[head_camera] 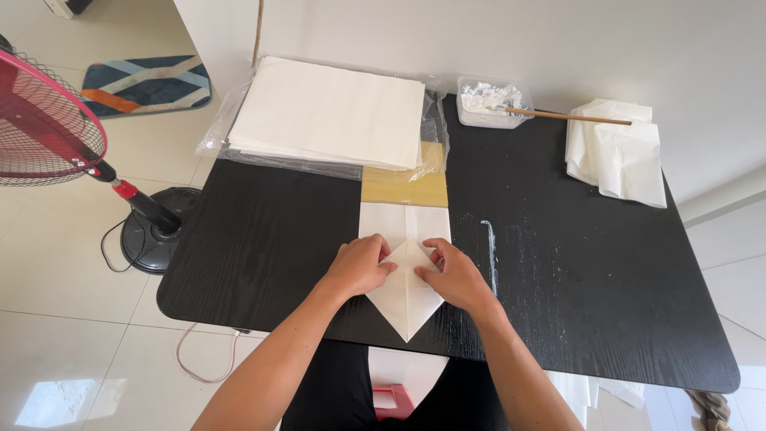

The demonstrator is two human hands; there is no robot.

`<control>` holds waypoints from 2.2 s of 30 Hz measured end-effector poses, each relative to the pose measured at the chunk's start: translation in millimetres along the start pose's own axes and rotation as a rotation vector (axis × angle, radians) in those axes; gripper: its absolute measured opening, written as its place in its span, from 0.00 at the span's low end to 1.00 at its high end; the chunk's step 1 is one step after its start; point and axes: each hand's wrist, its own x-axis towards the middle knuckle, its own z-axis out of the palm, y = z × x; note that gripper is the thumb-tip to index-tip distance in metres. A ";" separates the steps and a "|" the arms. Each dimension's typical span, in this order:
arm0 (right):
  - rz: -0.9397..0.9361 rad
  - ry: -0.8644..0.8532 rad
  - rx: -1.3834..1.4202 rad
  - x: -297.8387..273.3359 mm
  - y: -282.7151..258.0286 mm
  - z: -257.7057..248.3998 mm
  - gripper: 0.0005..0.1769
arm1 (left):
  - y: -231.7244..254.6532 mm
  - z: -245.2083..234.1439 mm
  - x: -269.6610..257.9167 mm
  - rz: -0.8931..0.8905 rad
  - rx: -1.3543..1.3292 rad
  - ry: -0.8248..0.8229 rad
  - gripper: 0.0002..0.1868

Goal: Manually folding paper and applying glue with a brush to assemble the base of a paper bag.

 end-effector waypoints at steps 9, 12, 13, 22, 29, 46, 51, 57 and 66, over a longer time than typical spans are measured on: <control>-0.037 0.006 0.003 13.2 18.3 0.2 0.13 | -0.7 -6.2 -0.3 -0.007 -0.064 -0.030 0.14; -0.078 0.051 0.035 1.7 3.2 -5.8 0.09 | -4.9 -1.2 6.4 0.057 -0.030 0.029 0.09; -0.077 0.052 0.036 2.0 6.7 -3.6 0.09 | -5.8 1.8 5.6 0.057 -0.029 0.027 0.09; -0.110 0.136 0.030 -5.0 16.0 14.2 0.09 | 2.1 25.8 -15.0 0.191 0.106 0.159 0.11; -0.154 0.153 0.100 -6.0 12.0 13.2 0.10 | -2.1 26.2 -8.1 0.205 -0.025 0.198 0.11; -0.178 0.181 0.092 -22.8 14.1 17.7 0.08 | -13.8 40.3 -22.2 0.314 0.119 0.248 0.09; -0.386 0.133 -0.099 -22.1 22.2 17.3 0.10 | -25.7 40.5 -14.3 0.532 0.381 0.270 0.11; -0.811 0.254 -0.397 -20.2 60.1 32.4 0.20 | -39.8 48.9 -21.0 0.788 0.408 0.304 0.18; -0.770 0.186 -0.798 -50.2 63.1 46.6 0.37 | -34.2 47.4 -58.3 0.679 0.381 0.096 0.39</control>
